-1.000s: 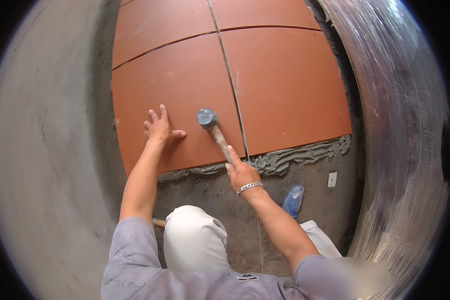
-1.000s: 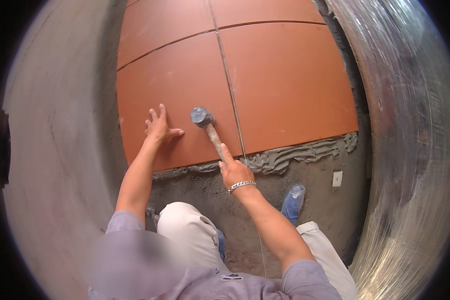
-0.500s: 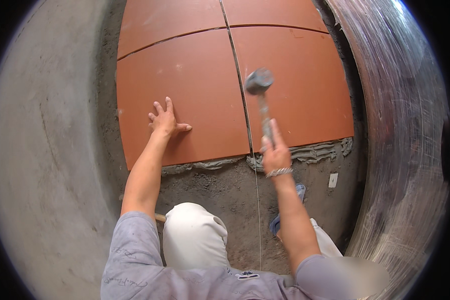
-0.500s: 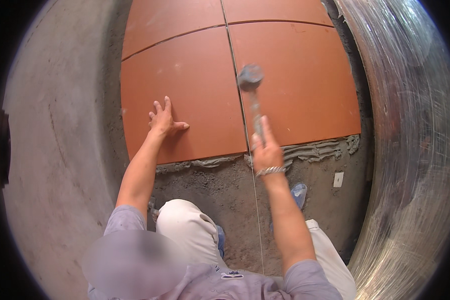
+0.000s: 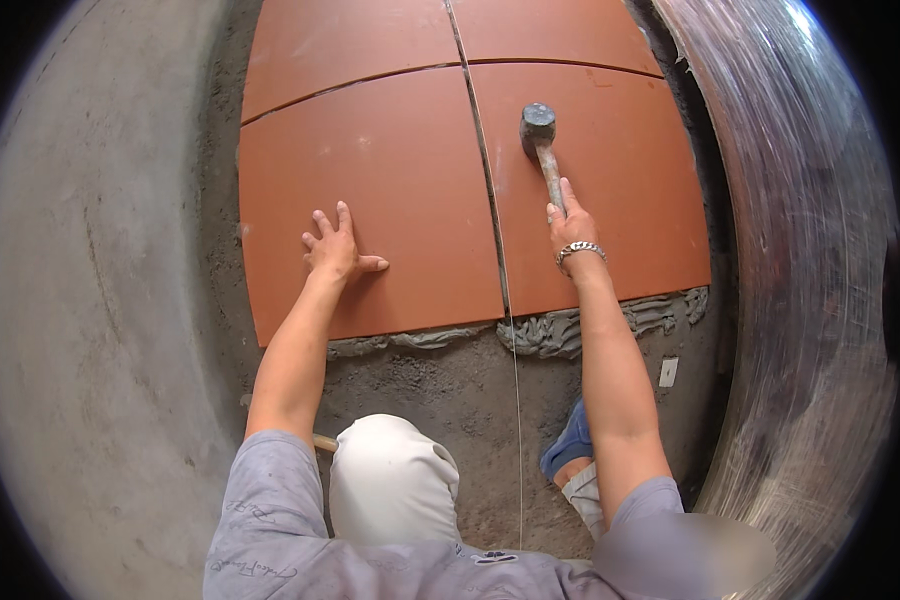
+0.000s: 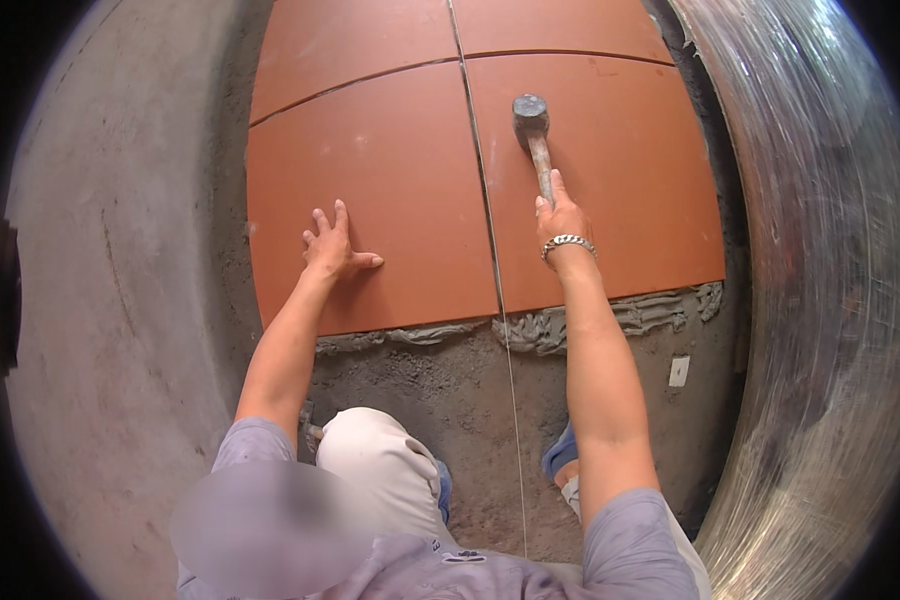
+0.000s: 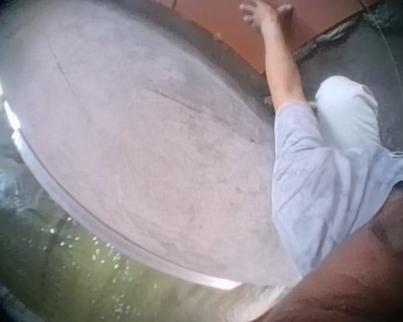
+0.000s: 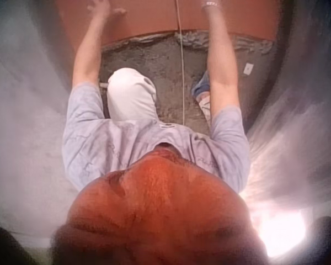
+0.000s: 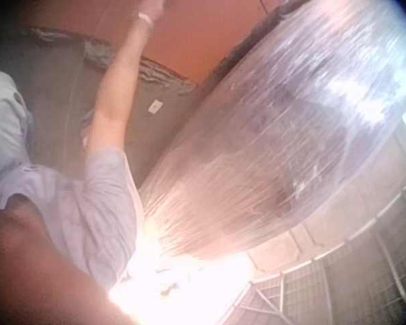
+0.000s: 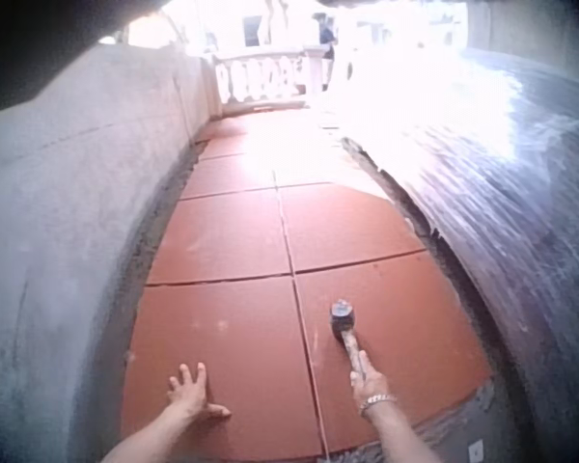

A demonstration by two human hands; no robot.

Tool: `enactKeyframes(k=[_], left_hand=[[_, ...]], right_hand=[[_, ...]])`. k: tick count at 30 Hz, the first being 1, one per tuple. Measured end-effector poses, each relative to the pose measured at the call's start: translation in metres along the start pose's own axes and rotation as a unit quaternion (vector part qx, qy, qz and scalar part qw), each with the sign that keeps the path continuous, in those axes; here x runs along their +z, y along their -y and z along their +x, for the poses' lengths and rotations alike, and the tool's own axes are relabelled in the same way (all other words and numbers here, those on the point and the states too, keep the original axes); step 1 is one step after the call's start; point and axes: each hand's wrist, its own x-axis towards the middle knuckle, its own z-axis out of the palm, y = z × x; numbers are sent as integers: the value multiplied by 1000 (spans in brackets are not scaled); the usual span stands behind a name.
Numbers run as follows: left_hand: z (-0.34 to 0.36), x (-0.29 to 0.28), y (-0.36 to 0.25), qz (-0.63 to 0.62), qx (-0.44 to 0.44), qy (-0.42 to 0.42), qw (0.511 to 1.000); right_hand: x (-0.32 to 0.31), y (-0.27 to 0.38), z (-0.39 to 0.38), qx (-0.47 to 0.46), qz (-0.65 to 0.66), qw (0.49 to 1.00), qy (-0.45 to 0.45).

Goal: The person scoops cement from a bucket with a trowel, spreads it on the floor, places a terracotta tile, and taps it with a rubber mallet to level it. The person repeats this process for multiple tiles.

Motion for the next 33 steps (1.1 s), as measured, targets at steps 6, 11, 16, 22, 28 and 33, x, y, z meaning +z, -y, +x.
enactKeyframes(k=[6, 11, 16, 22, 28, 33], left_hand=[[1, 1, 0, 7, -1, 0, 1000], [1, 3, 1, 6, -1, 2, 1000], [2, 4, 2, 8, 1, -4, 1000], [3, 3, 1, 4, -5, 5, 1000], [2, 4, 2, -8, 2, -4, 1000], [4, 3, 0, 6, -10, 0, 1000]], right_hand=[[10, -2, 2, -4, -2, 1000, -30], [-8, 5, -8, 101, 253, 960, 61], [-36, 4, -49, 103, 391, 914, 12], [-38, -15, -72, 154, 375, 913, 43], [-35, -17, -73, 160, 393, 904, 63], [-32, -15, -89, 165, 427, 887, 52]])
